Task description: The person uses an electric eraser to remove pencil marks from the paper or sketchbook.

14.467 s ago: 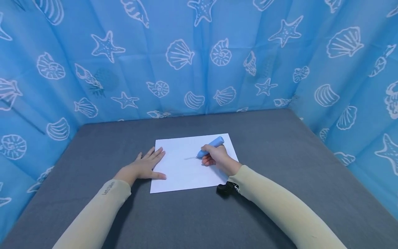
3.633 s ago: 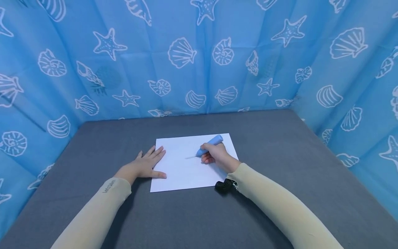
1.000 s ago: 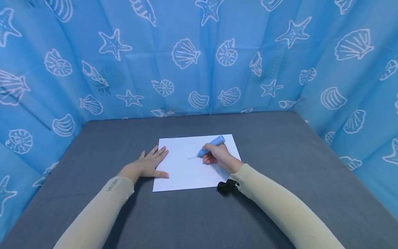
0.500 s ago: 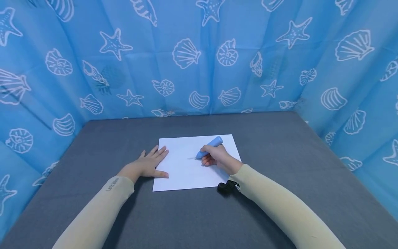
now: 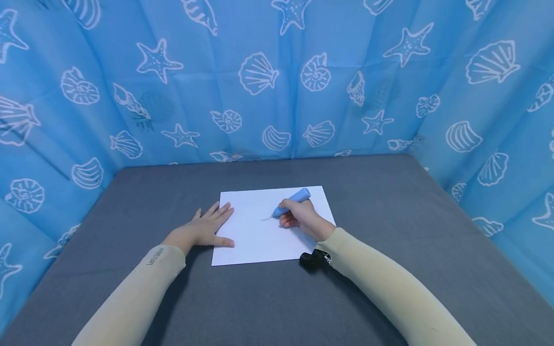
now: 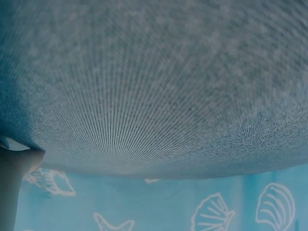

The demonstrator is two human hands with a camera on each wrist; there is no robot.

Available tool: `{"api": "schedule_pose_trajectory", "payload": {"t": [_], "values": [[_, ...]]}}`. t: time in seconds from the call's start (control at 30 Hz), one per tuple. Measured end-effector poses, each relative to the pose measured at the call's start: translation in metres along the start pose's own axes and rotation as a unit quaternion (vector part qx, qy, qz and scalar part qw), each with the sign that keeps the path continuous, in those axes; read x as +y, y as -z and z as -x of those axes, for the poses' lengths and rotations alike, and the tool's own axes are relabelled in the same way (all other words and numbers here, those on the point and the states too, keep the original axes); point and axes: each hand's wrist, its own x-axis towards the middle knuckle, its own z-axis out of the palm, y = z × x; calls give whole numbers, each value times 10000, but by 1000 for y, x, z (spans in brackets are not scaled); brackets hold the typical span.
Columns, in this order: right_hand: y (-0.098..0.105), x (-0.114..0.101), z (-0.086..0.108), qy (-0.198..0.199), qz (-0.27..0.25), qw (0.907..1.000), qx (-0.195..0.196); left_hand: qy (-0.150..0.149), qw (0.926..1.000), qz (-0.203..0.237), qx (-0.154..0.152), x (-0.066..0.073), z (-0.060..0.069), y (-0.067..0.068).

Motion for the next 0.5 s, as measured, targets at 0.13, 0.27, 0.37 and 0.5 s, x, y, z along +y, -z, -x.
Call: {"api": "schedule_pose_trajectory", "payload": {"t": [0.13, 0.27, 0.37, 0.5], "values": [[0, 0, 0, 86, -70, 9999, 46, 41, 10000, 21, -13, 0, 0, 1], [-1, -1, 0, 62, -18, 10000, -6, 47, 10000, 7, -19, -1, 0, 1], [-1, -1, -1, 52, -22, 10000, 29, 4, 10000, -21, 5, -2, 0, 1], [0, -2, -1, 34, -31, 10000, 77, -30, 10000, -52, 35, -2, 0, 1]]}}
